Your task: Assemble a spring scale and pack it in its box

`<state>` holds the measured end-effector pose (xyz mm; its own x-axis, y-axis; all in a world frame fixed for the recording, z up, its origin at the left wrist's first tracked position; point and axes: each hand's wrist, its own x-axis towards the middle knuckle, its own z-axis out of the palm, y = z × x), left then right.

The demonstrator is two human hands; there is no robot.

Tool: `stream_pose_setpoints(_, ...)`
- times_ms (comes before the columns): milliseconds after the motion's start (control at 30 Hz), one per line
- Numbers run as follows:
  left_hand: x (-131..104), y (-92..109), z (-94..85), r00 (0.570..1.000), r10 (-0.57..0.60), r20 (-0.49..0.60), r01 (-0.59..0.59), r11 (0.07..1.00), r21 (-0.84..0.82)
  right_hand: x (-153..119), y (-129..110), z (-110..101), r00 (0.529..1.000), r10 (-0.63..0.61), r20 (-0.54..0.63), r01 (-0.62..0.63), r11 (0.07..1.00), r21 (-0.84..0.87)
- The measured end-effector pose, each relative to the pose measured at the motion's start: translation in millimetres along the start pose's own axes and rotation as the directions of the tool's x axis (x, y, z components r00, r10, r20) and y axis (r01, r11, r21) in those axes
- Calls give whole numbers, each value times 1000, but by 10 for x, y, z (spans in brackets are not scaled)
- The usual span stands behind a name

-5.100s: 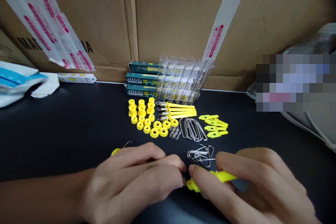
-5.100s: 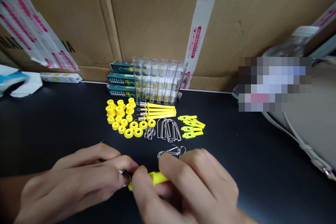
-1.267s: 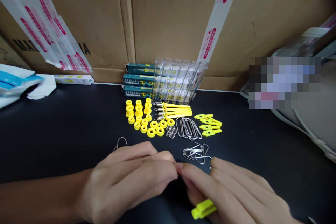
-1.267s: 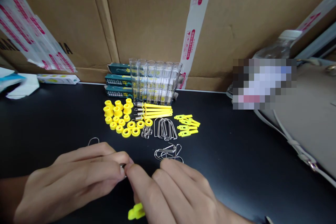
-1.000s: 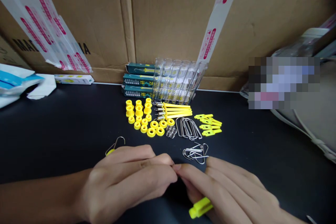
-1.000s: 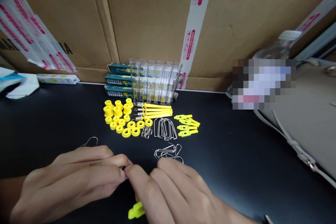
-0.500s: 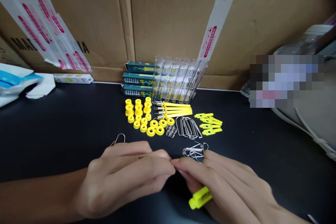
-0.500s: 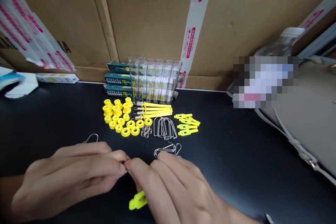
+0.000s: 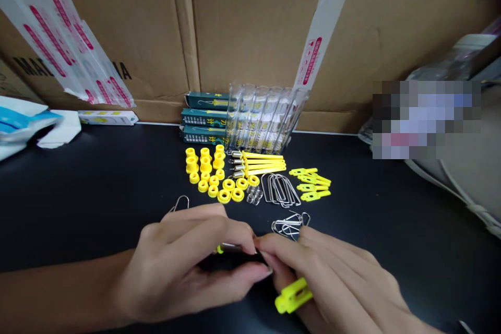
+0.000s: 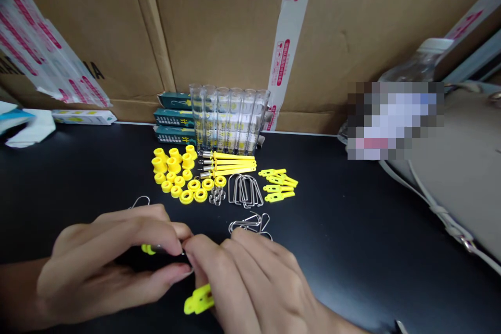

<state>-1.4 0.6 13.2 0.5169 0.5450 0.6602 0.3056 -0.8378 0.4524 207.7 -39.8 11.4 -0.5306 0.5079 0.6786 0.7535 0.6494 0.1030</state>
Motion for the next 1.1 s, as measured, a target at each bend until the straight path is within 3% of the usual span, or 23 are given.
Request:
stream_pose_setpoints(167,1,-22,0,998,-65,14,67,989,-133,23,-17,48,999,31,-39,-26,990,137)
stream_pose_setpoints(400,-13,-21,2,995,-103,18,105,977,-187,21,-8,12,999,40,25,-42,995,91)
stream_pose_setpoints(567,16,-40,3,988,-155,-25,145,961,-234,-29,-3,4,1000,-7,-23,8,1000,10)
stream_pose_setpoints(700,40,-58,5,980,-200,-15,188,941,-280,-58,-1,40,997,67,-46,-66,998,16)
stream_pose_setpoints(833,10,-54,16,976,-217,-24,199,928,-314,-33,7,68,985,162,-53,-154,979,133)
stream_pose_setpoints(933,-27,-48,9,969,-245,-21,220,904,-367,-3,20,64,986,169,-18,-163,971,174)
stream_pose_setpoints(1100,-36,-56,-37,980,-196,40,198,923,-330,-9,28,51,988,155,3,-152,969,196)
